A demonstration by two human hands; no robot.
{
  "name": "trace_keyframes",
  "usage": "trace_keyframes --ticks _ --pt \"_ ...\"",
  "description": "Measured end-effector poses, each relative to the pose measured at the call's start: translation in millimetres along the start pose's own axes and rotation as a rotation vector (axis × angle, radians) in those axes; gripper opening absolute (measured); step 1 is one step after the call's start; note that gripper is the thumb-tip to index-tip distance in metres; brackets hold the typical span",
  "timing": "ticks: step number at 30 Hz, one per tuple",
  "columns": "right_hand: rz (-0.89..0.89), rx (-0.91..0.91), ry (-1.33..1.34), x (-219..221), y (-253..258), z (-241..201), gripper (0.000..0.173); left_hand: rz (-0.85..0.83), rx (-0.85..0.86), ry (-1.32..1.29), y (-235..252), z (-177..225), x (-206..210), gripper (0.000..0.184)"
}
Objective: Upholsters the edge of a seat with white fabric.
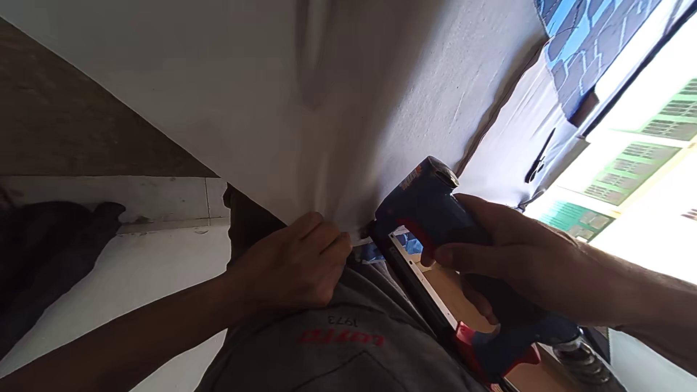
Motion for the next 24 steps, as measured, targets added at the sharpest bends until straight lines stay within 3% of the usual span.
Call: trace_keyframes --ticks 7,10,12,15,16,18,20,21,22,24 --pt "-0.004 -0.042 -0.106 1 -1 1 0.026 0.049 -0.077 0.022 -8 2 5 0.024" --pt "-0.025 -0.253 0.077 -22 1 20 0.026 0.094 -0.213 0.052 -21 -8 2 0.019" --pt "-0.035 -0.424 0.314 -49 9 42 0.025 0.163 -0.416 0.063 -39 -15 2 0.017" --pt "-0.061 -0.588 0.577 -97 37 82 0.029 0.147 -0.855 -0.065 -64 -22 18 0.031" --pt "-0.062 -0.623 0.608 -112 49 94 0.029 0.122 -1.016 -0.234 -69 -24 30 0.03" --pt "-0.023 -0.706 0.589 -141 70 113 0.031 0.193 -1.268 -0.875 -79 -27 58 0.032" --pt "0.181 -0.809 0.44 -170 84 134 0.034 0.365 -1.286 -1.446 -73 -21 73 0.041" --pt "0.406 -0.85 0.32 -189 86 147 0.036 0.449 -1.195 -1.618 -74 -23 80 0.046" --pt "0.692 -0.863 0.2 -215 85 163 0.041 0.539 -1.088 -1.725 -77 -29 88 0.05" --pt "1.233 -0.795 0.061 -271 82 209 0.039 0.757 -1.046 -1.677 -65 -38 90 0.049"
Point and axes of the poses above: each hand's wrist, its own y-axis towards the middle knuckle, its own x-axis out of the palm, z = x × y, the point moved 2 cm from there along y, towards the middle knuckle, and after that the axes turned 8 degrees about z, right-handed, at the moved point
